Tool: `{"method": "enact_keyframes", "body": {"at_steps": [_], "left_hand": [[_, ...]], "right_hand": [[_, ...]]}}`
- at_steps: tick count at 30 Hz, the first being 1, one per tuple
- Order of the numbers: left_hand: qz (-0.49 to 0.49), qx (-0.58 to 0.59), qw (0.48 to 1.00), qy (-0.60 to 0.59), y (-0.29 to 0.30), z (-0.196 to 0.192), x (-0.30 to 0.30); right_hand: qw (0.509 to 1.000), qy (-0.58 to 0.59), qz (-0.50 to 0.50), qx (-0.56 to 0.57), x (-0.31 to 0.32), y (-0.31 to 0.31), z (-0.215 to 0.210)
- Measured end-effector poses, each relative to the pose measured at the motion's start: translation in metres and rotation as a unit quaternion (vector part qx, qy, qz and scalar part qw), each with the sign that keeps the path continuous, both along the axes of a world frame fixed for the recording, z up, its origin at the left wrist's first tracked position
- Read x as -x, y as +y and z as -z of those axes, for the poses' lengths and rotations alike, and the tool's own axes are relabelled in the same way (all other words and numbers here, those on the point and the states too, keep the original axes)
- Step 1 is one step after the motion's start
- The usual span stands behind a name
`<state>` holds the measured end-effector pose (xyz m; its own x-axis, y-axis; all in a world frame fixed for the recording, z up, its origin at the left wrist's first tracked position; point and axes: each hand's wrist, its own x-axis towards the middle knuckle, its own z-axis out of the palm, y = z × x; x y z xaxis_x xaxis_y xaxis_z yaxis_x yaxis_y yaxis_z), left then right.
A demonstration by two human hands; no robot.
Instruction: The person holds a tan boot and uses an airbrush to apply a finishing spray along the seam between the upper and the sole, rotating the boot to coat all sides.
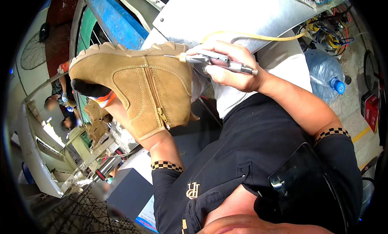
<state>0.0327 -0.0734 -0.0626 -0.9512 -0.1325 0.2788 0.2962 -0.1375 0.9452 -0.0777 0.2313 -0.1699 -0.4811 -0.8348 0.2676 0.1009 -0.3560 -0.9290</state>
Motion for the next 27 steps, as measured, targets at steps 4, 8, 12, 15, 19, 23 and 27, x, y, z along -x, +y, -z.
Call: {"method": "enact_keyframes", "body": {"at_steps": [4,8,12,15,19,23,27], "left_hand": [[-0.138,0.054,0.989,0.011,0.02,0.007,-0.014],[-0.336,0.096,0.937,-0.01,0.044,0.043,-0.042],[-0.483,0.079,0.869,-0.076,0.057,0.053,-0.098],[-0.536,0.014,0.834,-0.128,0.045,0.062,-0.133],[-0.551,-0.097,0.81,-0.178,0.036,0.091,-0.171],[-0.554,-0.145,0.782,-0.248,0.084,0.094,-0.22],[-0.555,-0.146,0.74,-0.351,0.163,0.073,-0.214]], "right_hand": [[0.997,-0.08,-0.003,0.006,-0.006,0.008,0.007],[0.995,-0.085,0.014,-0.041,-0.007,0.012,0.006],[0.996,-0.08,0.031,-0.02,-0.015,0.005,0.002],[0.995,-0.096,0.03,-0.018,-0.022,-0.006,0.003],[0.996,-0.068,0.064,-0.01,-0.029,-0.027,0.01],[0.996,-0.064,0.057,-0.018,-0.034,-0.039,0.01],[0.997,-0.056,0.046,-0.04,-0.035,-0.036,0.008]]}}
